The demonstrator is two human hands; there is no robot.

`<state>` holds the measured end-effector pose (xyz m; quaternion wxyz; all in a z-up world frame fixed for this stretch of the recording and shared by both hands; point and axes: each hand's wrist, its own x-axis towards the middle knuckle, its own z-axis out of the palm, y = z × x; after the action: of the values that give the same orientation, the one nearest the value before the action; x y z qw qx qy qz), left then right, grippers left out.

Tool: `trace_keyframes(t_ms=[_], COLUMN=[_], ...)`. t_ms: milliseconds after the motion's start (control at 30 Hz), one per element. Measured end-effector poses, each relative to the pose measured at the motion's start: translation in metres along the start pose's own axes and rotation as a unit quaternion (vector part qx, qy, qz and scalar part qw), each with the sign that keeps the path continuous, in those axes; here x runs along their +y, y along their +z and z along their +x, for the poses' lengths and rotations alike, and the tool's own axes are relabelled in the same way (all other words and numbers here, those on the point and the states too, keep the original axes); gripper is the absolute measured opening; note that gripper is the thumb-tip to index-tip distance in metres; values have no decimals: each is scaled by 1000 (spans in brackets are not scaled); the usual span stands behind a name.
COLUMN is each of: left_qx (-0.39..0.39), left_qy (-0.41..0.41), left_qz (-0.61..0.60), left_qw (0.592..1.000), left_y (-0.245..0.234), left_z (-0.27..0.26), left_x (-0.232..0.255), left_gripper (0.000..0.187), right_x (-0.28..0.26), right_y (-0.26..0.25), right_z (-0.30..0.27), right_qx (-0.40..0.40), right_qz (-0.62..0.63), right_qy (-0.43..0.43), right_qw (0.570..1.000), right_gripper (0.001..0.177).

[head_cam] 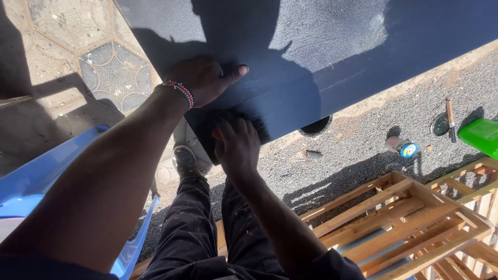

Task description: Applying black paint or stain to a large wooden panel using a small sponge applicator

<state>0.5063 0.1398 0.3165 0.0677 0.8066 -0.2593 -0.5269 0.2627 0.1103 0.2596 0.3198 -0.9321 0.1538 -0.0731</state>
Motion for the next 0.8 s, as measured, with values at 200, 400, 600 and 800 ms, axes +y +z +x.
trace_keyframes(t_ms=[200, 400, 600, 800], left_qx=[-2, 13, 57, 267], left_qy=[-7, 7, 23, -20], left_qz=[35, 41, -140, -668], left_qw=[999, 999, 988, 695], left_y=[5, 4, 8, 58], left_z=[5, 8, -7, -73], left_x=[1, 0, -27, -89], left_gripper=[119, 124, 91, 85], right_x=[278, 346, 103, -79], right_y=[-143, -212, -75, 57], right_z=[95, 157, 84, -6], right_qx=[63, 183, 128, 2], right_qz=[-285, 37, 117, 8], right_qy=[162, 136, 276, 28], right_qw=[943, 973, 945, 1000], right_gripper=[28, 16, 6, 24])
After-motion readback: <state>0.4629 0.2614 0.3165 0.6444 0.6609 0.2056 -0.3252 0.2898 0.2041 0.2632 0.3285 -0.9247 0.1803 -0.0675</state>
